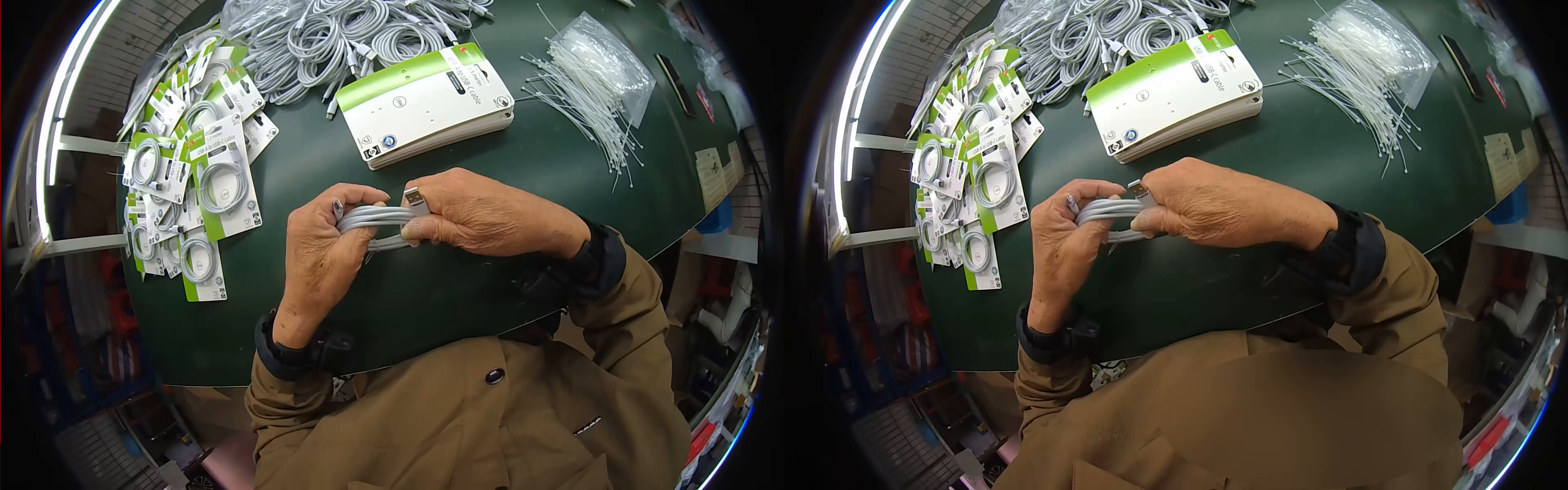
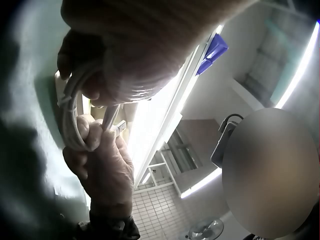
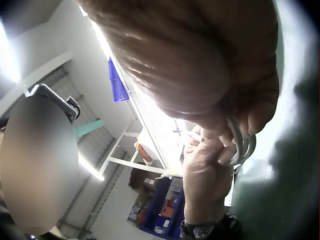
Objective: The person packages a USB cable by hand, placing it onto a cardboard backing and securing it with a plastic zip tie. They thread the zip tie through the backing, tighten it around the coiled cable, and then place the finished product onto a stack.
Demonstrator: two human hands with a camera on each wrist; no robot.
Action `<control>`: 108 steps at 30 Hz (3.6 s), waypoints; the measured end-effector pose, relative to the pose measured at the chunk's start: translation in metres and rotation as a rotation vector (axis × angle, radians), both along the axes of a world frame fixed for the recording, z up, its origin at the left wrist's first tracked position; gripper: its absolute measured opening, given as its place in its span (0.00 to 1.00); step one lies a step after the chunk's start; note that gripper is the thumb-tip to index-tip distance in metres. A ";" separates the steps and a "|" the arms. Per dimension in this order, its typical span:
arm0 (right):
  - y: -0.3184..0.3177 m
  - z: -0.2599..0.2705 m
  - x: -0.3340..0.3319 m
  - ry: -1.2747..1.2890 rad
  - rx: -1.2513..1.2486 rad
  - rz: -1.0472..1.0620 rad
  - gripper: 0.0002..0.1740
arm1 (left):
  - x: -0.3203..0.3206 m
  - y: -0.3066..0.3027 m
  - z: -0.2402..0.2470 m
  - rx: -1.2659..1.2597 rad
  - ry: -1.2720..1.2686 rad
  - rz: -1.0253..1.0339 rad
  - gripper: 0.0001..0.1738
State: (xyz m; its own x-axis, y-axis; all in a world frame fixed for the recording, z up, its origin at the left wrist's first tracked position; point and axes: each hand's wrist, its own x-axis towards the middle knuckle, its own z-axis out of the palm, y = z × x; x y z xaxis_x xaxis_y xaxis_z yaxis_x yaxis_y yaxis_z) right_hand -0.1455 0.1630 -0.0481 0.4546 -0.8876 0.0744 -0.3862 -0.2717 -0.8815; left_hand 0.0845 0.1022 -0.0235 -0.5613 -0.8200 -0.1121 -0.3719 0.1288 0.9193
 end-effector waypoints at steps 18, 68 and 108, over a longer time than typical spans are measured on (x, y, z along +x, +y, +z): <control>0.005 0.036 -0.007 -0.280 0.124 -0.205 0.18 | -0.024 -0.001 0.024 -0.283 0.252 0.108 0.50; 0.007 0.052 -0.031 0.363 -0.882 -0.326 0.18 | -0.054 0.000 0.074 -1.081 0.163 -0.437 0.14; 0.022 0.063 -0.061 -0.015 -0.672 -0.243 0.12 | -0.067 -0.023 0.058 -1.238 0.338 -0.545 0.16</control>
